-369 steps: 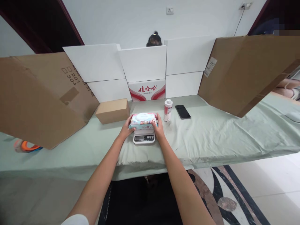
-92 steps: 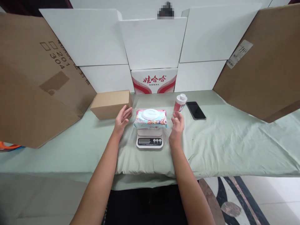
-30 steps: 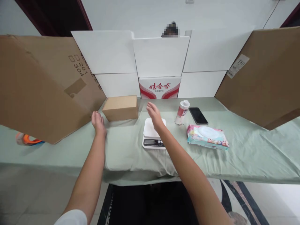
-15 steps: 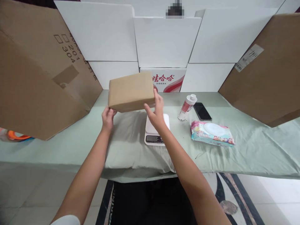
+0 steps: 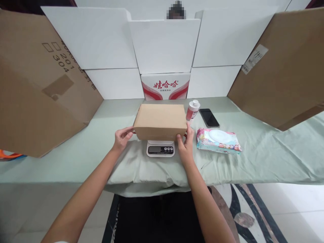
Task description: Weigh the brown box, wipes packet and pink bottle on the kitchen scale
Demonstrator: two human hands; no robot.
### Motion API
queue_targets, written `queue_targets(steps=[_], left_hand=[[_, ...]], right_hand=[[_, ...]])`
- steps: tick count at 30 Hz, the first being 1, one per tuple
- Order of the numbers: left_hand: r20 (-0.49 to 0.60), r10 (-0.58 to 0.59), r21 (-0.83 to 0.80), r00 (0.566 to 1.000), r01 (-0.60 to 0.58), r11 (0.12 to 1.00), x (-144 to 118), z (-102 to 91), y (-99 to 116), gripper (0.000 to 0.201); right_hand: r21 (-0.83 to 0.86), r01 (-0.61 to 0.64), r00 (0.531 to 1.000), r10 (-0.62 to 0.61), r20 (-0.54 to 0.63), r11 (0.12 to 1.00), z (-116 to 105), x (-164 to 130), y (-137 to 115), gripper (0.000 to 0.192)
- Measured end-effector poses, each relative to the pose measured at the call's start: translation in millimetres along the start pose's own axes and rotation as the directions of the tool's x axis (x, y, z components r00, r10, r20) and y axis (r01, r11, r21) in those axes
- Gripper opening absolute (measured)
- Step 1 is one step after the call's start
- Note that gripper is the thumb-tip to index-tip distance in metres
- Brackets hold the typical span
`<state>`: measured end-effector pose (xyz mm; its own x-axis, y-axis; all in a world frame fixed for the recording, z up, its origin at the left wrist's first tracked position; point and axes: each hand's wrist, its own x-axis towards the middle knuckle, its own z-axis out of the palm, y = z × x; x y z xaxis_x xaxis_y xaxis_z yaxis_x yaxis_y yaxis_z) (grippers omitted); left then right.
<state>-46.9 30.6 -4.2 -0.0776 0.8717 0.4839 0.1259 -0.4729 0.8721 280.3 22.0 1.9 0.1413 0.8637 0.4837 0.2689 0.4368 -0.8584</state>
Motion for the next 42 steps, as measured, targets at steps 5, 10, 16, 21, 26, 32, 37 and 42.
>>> queue_targets(steps=[5,10,16,21,26,32,37,42], left_hand=[[-0.021,-0.045,0.022,0.999,0.046,0.999,0.0,-0.3,-2.2,0.044],[-0.1,-0.051,0.055,0.994,0.057,0.997,7.8,-4.5,4.9,0.046],[-0.239,-0.065,0.042,0.969,0.077,0.996,16.5,-11.1,8.3,0.044],[-0.307,-0.073,0.039,0.949,0.09,0.995,19.9,-16.0,6.1,0.041],[-0.318,-0.078,0.05,0.945,0.099,0.994,22.3,-18.3,5.0,0.039],[-0.33,-0.107,0.034,0.938,0.124,0.992,23.8,-19.6,2.6,0.039],[-0.328,-0.123,0.021,0.937,0.137,0.99,24.8,-21.8,-1.0,0.037],[-0.35,-0.16,0.008,0.923,0.174,0.985,27.0,-23.8,-3.2,0.037]], right_hand=[[0.029,-0.025,1.0,0.026,-0.015,0.999,-1.8,1.1,-1.0,0.067],[0.002,-0.007,0.998,0.007,-0.066,1.0,-5.4,-2.2,-3.0,0.07],[0.047,0.016,0.99,-0.009,-0.141,0.999,-7.0,-2.5,-1.2,0.069],[0.063,0.018,0.989,-0.008,-0.15,0.998,-8.2,-3.8,0.0,0.071],[0.057,0.021,0.989,-0.013,-0.147,0.998,-9.8,-6.0,2.2,0.068],[0.084,0.035,0.989,-0.023,-0.144,0.996,-9.4,-5.7,1.6,0.066],[0.088,0.021,0.987,-0.007,-0.158,0.996,-9.1,-4.6,2.1,0.067],[0.103,0.035,0.987,-0.018,-0.157,0.994,-9.2,-4.5,0.5,0.064]])
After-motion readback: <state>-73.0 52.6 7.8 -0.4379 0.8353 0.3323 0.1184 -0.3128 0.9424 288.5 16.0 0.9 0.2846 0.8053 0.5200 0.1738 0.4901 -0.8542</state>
